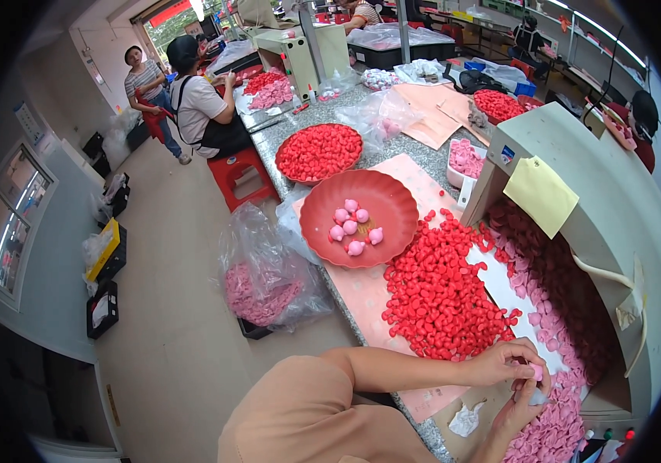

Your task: Assemble small pink and red rubber components using a handheld dispenser tool at a factory workbench.

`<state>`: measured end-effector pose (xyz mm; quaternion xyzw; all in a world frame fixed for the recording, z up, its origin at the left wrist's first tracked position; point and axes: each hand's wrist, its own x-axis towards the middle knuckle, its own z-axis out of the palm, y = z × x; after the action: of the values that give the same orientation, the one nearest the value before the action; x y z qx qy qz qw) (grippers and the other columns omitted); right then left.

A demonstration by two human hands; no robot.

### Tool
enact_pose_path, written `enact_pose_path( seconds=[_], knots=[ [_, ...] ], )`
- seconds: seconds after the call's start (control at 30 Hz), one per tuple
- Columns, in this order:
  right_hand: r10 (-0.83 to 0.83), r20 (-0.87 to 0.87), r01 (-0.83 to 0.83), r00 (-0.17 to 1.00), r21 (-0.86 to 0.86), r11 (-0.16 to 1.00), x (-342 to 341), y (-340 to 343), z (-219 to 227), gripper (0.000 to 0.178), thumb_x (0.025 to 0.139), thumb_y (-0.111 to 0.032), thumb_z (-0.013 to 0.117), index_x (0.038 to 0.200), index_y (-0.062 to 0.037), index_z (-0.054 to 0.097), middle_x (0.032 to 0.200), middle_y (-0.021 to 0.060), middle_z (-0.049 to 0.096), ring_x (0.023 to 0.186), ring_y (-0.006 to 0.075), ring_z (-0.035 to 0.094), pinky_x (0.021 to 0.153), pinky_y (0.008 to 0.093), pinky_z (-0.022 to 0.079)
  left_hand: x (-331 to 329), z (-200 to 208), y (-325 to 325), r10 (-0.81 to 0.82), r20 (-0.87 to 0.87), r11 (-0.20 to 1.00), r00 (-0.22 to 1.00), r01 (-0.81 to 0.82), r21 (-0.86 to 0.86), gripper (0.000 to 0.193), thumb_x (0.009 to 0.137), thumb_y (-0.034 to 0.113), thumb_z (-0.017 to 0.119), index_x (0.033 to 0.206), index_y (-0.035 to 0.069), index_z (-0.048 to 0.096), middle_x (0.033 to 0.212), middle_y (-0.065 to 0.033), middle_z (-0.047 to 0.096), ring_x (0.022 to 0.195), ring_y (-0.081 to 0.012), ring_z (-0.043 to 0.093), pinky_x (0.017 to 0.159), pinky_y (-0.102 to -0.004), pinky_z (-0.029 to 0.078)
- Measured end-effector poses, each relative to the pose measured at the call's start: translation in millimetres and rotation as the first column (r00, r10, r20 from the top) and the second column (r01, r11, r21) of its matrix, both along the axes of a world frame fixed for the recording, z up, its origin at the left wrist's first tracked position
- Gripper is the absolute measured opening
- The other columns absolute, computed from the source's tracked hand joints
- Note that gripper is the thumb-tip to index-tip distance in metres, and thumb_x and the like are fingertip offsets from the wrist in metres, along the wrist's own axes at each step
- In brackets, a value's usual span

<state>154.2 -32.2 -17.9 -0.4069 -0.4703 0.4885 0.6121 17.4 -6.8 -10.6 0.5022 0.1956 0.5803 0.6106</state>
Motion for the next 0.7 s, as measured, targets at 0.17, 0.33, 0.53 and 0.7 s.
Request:
enact_pose_path(
  seconds=[0.17,0.33,0.53,0.7],
  knots=[
    [0.005,0.021,-0.006,1.000,0.026,1.000,1.1,0.9,0.7,0.040,0.088,-0.024,0.062,0.117,-0.0015,0.049,0.087,0.0014,0.050,0.071,0.0087,0.041,0.063,0.0218,0.034,-1.2,2.7,0.2,-0.017,0.022,1.000,1.000,0.017,-0.005,0.023,0.087,0.017,0.061,0.106,0.004,0.063,0.099,-0.0025,0.050,0.086,-0.0098,0.052,0.072,-0.0235,0.046],
    [-0.002,0.007,0.002,1.000,0.002,1.000,-0.2,-0.4,2.0,0.040,0.088,-0.023,0.061,0.119,-0.0011,0.047,0.089,0.0015,0.050,0.073,0.0085,0.041,0.064,0.0220,0.034,-0.5,-0.3,1.8,0.020,-0.023,0.999,1.000,-0.019,0.032,0.024,0.087,0.018,0.061,0.106,0.004,0.063,0.100,-0.0029,0.050,0.090,-0.0104,0.052,0.073,-0.0241,0.046],
    [0.000,0.012,0.000,1.000,0.024,1.000,-2.9,-2.3,5.6,0.040,0.088,-0.023,0.061,0.118,-0.0010,0.047,0.089,0.0014,0.049,0.073,0.0085,0.041,0.064,0.0219,0.034,-2.0,3.3,-0.6,-0.021,0.011,1.000,1.000,0.021,-0.004,0.025,0.087,0.020,0.062,0.107,0.004,0.063,0.100,-0.0029,0.050,0.092,-0.0109,0.052,0.074,-0.0242,0.046],
    [0.013,0.010,-0.013,1.000,0.025,1.000,-0.7,-2.3,4.5,0.040,0.088,-0.024,0.061,0.118,-0.0011,0.047,0.088,0.0011,0.049,0.073,0.0083,0.040,0.064,0.0217,0.033,-3.6,6.9,-2.4,-0.063,0.050,0.997,0.997,0.065,-0.049,0.025,0.087,0.020,0.062,0.106,0.005,0.063,0.100,-0.0029,0.050,0.092,-0.0112,0.052,0.076,-0.0244,0.045]
  ],
)
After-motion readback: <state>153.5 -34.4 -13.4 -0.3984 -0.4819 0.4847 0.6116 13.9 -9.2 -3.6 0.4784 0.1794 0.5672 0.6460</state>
